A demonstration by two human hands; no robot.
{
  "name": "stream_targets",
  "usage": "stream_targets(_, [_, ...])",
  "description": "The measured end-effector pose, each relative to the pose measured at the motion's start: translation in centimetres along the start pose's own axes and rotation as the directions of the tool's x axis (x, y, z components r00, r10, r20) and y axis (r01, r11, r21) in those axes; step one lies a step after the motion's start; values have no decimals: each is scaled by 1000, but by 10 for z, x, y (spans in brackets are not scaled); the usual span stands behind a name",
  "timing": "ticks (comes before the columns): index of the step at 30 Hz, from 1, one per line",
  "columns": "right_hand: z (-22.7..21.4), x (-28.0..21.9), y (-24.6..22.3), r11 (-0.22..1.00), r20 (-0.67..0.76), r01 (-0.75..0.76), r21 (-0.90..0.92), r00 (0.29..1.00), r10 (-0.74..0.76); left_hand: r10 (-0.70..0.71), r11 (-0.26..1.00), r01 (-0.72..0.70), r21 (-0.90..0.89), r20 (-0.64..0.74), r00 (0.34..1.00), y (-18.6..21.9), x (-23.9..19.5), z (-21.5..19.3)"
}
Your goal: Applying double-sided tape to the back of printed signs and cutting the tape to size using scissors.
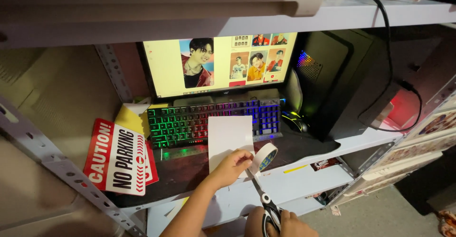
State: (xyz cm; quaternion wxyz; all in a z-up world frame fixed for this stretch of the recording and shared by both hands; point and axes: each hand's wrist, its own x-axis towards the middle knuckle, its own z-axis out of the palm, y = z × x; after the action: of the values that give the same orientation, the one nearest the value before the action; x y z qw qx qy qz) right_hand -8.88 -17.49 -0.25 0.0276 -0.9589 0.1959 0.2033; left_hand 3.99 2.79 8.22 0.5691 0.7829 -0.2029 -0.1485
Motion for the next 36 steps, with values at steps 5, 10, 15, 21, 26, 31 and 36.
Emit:
stream_targets(5, [5,-4,-8,998,-27,-32,-54,999,30,9,1000,-9,10,0,1000,2,-2,-1])
stream_targets(10, [2,-3,-13,996,11,-54,-68,998,55,38,999,-38,13,0,999,-6,2,0])
stream_targets(15, [3,-6,-17,997,46,-40,-70,998,44,-12,999,12,30,0,1000,5,-4,-1])
stream_targets(21, [30,2,-21,994,-104,-77,-82,992,69,-18,1000,17,13,12,1000,8,-7,-2])
stream_targets(26, [35,5,-22,996,-95,-47,-79,995,39,7,1000,-7,9,13,1000,3,-5,-1])
stream_targets(31, [44,12,-23,990,-105,-71,-120,993,58,22,1000,-22,7,4,1000,-1,-2,-1])
stream_targets(36, [43,12,-22,994,-106,-56,-92,993,47,19,1000,-19,15,17,1000,0,-3,-1])
